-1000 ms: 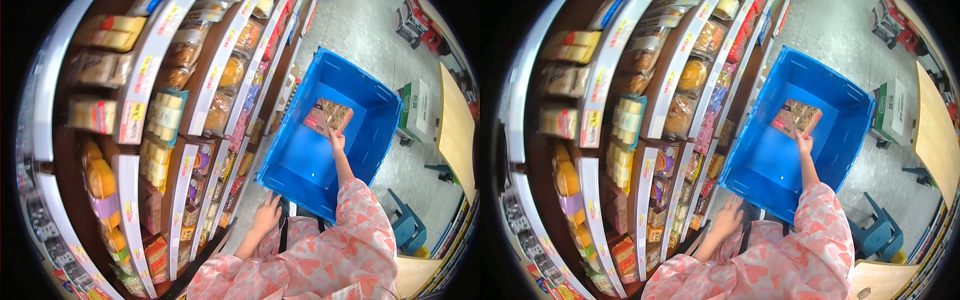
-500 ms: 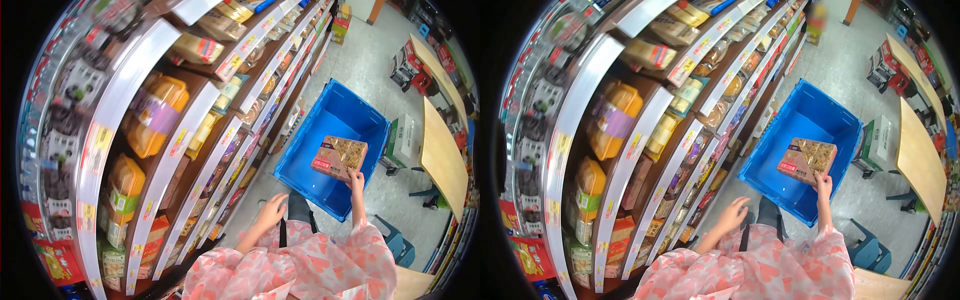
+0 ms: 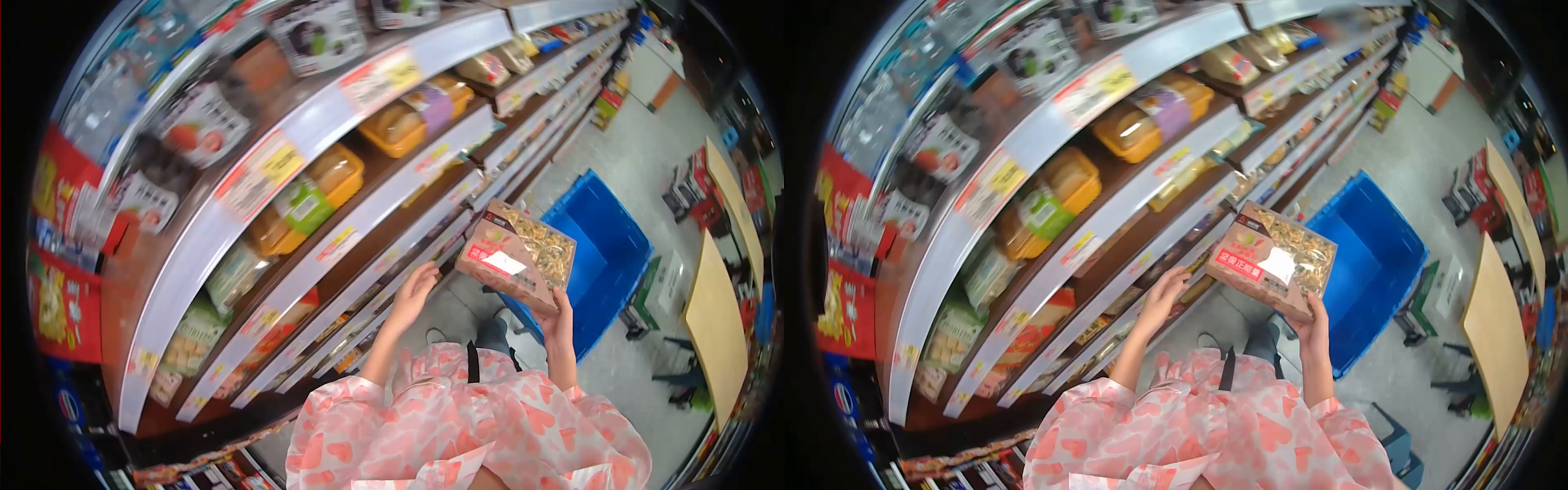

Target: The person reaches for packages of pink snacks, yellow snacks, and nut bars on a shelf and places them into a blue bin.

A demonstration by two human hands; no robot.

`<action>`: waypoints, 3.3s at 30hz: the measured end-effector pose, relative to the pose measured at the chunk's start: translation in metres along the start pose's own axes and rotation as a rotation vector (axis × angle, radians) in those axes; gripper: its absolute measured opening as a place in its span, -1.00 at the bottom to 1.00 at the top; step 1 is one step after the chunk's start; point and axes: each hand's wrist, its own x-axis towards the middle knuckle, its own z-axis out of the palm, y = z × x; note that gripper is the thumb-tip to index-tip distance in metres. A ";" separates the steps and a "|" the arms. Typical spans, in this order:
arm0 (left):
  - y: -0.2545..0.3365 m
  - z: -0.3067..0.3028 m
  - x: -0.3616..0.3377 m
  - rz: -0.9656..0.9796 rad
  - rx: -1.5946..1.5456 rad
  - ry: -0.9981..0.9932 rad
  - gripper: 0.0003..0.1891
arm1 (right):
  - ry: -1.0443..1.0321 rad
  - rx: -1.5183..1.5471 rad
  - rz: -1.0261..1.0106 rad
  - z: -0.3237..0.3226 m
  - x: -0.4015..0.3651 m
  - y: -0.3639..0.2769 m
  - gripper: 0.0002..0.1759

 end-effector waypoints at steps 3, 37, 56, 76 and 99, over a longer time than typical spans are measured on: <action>0.026 -0.019 -0.020 -0.075 -0.109 0.023 -0.39 | -0.103 -0.087 -0.001 0.034 -0.007 0.001 -0.57; 0.034 -0.106 -0.055 0.306 0.211 0.742 -0.53 | -0.868 -0.932 -0.716 0.229 0.052 0.019 -0.46; 0.034 -0.114 -0.051 0.184 0.359 0.835 -0.62 | -0.677 -1.318 -1.257 0.253 0.108 0.045 -0.48; 0.032 -0.103 -0.045 0.201 0.782 0.967 -0.63 | -0.553 -1.251 -1.378 0.259 0.111 0.069 -0.55; 0.028 -0.103 -0.036 0.282 0.635 0.916 -0.57 | -0.624 -1.212 -1.269 0.258 0.112 0.067 -0.34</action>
